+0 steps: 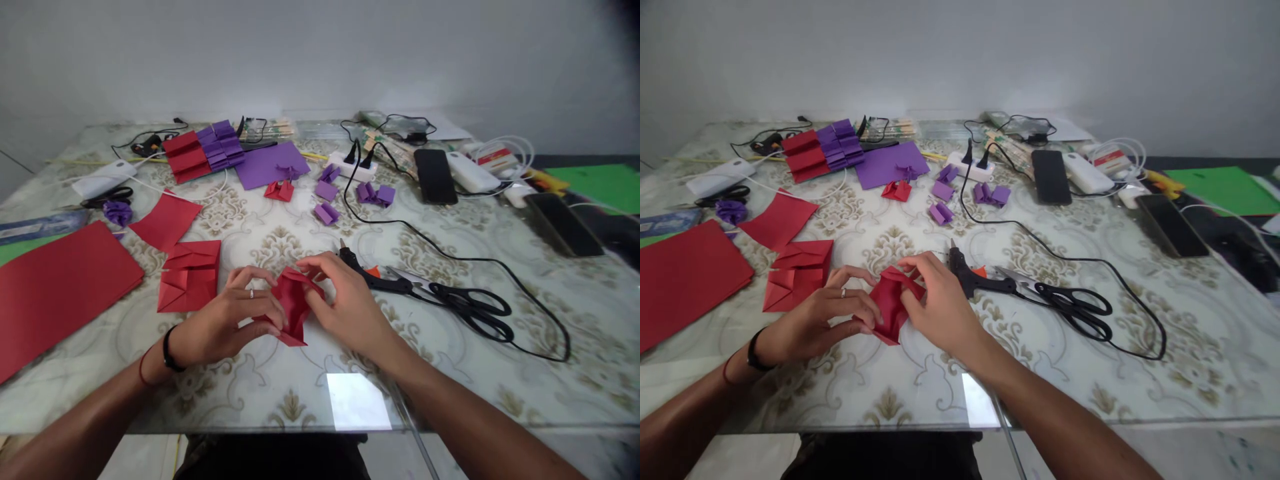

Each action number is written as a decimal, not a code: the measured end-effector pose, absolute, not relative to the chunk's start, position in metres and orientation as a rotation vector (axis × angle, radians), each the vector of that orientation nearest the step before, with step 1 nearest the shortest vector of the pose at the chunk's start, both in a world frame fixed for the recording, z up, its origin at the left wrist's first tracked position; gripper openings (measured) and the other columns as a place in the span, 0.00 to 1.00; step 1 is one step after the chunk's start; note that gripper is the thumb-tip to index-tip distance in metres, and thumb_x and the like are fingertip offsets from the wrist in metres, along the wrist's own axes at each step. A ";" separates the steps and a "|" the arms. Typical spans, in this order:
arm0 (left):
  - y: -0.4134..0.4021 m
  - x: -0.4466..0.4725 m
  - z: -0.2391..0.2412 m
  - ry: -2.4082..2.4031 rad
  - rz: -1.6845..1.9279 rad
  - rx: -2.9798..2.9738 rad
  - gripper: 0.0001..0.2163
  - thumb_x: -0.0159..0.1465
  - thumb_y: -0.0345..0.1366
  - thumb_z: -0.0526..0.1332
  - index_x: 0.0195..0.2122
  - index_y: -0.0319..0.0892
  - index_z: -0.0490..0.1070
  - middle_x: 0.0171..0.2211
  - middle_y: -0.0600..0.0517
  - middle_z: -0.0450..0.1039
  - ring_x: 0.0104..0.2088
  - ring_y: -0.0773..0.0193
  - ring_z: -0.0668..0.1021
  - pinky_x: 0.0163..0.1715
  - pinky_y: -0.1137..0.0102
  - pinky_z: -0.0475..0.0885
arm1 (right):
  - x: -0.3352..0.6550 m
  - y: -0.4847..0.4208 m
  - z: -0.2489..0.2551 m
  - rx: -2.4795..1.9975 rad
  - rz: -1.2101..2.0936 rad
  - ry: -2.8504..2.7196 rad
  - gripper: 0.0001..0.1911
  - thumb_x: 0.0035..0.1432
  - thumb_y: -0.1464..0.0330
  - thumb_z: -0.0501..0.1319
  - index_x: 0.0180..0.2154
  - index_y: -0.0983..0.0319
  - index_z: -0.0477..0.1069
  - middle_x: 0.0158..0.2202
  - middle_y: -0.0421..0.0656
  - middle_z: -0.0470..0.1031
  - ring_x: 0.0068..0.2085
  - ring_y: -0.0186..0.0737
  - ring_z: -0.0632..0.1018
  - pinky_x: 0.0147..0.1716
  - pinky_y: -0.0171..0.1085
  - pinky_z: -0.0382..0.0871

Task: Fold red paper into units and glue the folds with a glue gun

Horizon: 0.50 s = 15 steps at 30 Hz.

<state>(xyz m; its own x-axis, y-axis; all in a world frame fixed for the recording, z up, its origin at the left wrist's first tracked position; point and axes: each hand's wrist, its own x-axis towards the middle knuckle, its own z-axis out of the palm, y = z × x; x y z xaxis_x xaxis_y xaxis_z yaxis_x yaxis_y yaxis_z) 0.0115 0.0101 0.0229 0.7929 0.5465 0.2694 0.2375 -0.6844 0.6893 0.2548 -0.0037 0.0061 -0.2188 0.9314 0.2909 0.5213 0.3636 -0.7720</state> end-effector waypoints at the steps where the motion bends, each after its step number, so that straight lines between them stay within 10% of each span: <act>1: 0.009 0.011 0.024 0.602 0.612 2.335 0.06 0.73 0.27 0.61 0.41 0.45 0.73 0.40 0.52 0.82 0.60 0.54 0.68 0.62 0.57 0.60 | 0.258 -0.001 0.006 -1.284 0.692 -1.849 0.18 0.59 0.78 0.58 0.49 0.60 0.73 0.46 0.46 0.79 0.44 0.44 0.80 0.48 0.47 0.75; 15: 0.003 0.013 0.031 0.910 0.750 2.780 0.08 0.69 0.40 0.66 0.40 0.41 0.73 0.42 0.46 0.80 0.52 0.45 0.72 0.55 0.46 0.62 | 0.265 0.009 0.005 -1.321 0.602 -1.845 0.12 0.62 0.75 0.59 0.47 0.60 0.74 0.43 0.45 0.79 0.39 0.43 0.80 0.43 0.42 0.74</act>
